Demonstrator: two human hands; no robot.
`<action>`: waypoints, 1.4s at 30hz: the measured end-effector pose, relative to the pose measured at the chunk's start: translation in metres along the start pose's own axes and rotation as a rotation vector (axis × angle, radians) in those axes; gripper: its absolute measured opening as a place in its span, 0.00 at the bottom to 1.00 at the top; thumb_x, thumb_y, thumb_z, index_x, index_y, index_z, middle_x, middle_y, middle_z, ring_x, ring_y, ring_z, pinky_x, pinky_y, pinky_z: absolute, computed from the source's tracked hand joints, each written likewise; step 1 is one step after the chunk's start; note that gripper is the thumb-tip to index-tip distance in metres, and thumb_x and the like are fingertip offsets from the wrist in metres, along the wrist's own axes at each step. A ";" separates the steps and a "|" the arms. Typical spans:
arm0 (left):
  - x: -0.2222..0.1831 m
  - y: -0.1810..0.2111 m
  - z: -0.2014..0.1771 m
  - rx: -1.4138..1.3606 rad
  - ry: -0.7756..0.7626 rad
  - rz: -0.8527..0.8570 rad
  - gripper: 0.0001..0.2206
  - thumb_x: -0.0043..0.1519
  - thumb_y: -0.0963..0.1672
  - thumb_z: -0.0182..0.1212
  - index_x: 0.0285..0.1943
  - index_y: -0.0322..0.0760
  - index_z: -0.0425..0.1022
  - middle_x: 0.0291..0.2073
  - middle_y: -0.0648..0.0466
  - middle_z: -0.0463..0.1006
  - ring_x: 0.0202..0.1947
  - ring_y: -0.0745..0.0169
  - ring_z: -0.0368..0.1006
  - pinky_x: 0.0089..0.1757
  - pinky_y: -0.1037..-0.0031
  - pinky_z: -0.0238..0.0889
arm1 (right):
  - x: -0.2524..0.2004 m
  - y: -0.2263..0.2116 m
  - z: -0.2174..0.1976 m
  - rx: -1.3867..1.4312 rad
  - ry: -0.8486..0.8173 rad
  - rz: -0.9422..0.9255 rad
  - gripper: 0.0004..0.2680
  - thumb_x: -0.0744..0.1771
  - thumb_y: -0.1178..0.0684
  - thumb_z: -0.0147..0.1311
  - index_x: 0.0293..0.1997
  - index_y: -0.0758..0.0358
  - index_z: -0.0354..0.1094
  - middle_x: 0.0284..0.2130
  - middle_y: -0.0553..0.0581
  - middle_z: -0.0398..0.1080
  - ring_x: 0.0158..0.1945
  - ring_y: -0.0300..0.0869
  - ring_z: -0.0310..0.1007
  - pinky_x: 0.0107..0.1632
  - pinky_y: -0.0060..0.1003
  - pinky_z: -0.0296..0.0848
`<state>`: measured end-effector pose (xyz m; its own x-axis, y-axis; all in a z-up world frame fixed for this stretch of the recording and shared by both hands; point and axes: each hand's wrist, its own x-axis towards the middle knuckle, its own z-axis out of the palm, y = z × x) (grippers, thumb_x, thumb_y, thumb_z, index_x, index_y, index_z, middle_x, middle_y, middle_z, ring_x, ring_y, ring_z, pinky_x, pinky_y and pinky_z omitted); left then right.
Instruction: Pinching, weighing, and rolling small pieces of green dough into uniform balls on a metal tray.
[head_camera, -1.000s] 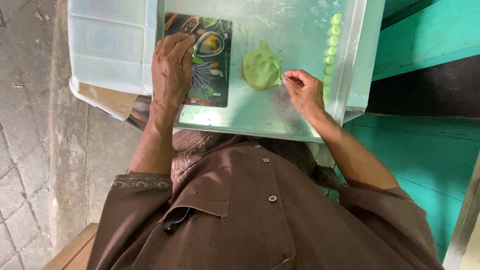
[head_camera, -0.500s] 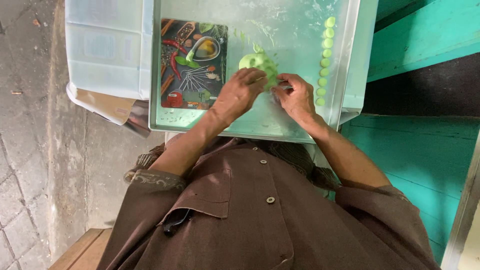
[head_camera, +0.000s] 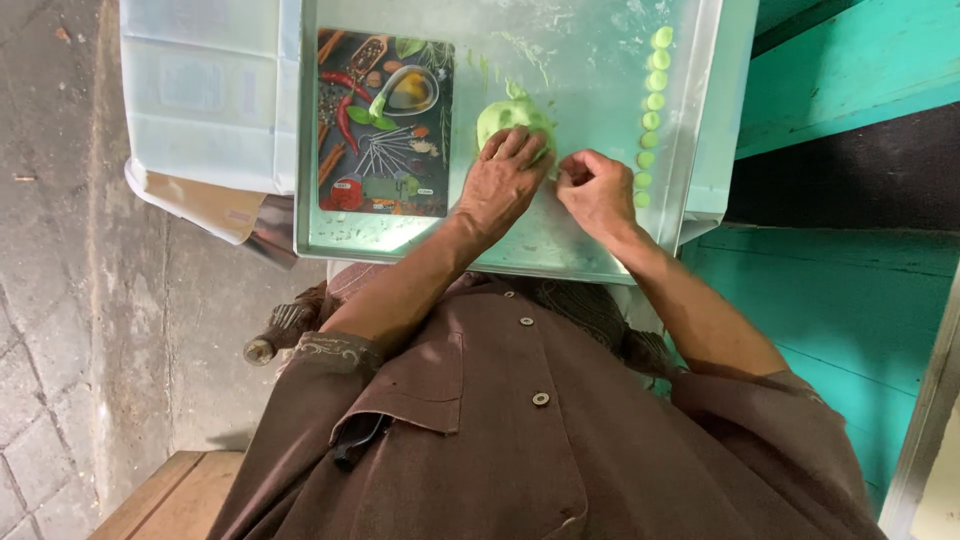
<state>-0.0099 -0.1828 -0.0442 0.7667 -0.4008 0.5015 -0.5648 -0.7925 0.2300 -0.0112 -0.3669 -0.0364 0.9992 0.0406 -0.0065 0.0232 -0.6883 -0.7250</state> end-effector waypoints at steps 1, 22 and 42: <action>-0.002 0.001 -0.003 0.001 -0.001 -0.003 0.03 0.63 0.42 0.61 0.43 0.45 0.78 0.46 0.56 0.72 0.56 0.56 0.65 0.60 0.65 0.58 | -0.003 0.003 -0.002 0.000 -0.003 0.000 0.04 0.62 0.59 0.61 0.36 0.58 0.77 0.23 0.56 0.75 0.28 0.43 0.77 0.29 0.40 0.74; -0.015 0.014 -0.036 -0.831 0.060 -0.228 0.06 0.65 0.42 0.65 0.48 0.39 0.83 0.41 0.47 0.82 0.44 0.44 0.81 0.44 0.58 0.75 | -0.034 -0.008 -0.016 0.812 -0.216 0.337 0.07 0.70 0.52 0.60 0.45 0.60 0.65 0.37 0.60 0.77 0.40 0.43 0.82 0.38 0.35 0.84; -0.056 -0.155 -0.072 -0.077 0.012 -0.492 0.11 0.58 0.39 0.70 0.44 0.42 0.70 0.34 0.56 0.76 0.36 0.56 0.69 0.40 0.61 0.60 | -0.033 -0.042 -0.036 0.402 -0.349 0.292 0.11 0.71 0.44 0.50 0.44 0.61 0.69 0.39 0.54 0.76 0.42 0.39 0.78 0.40 0.30 0.76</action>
<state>0.0129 -0.0048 -0.0481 0.9446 0.0179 0.3276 -0.1582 -0.8499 0.5026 -0.0437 -0.3657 0.0192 0.8906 0.1737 -0.4204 -0.3326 -0.3818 -0.8623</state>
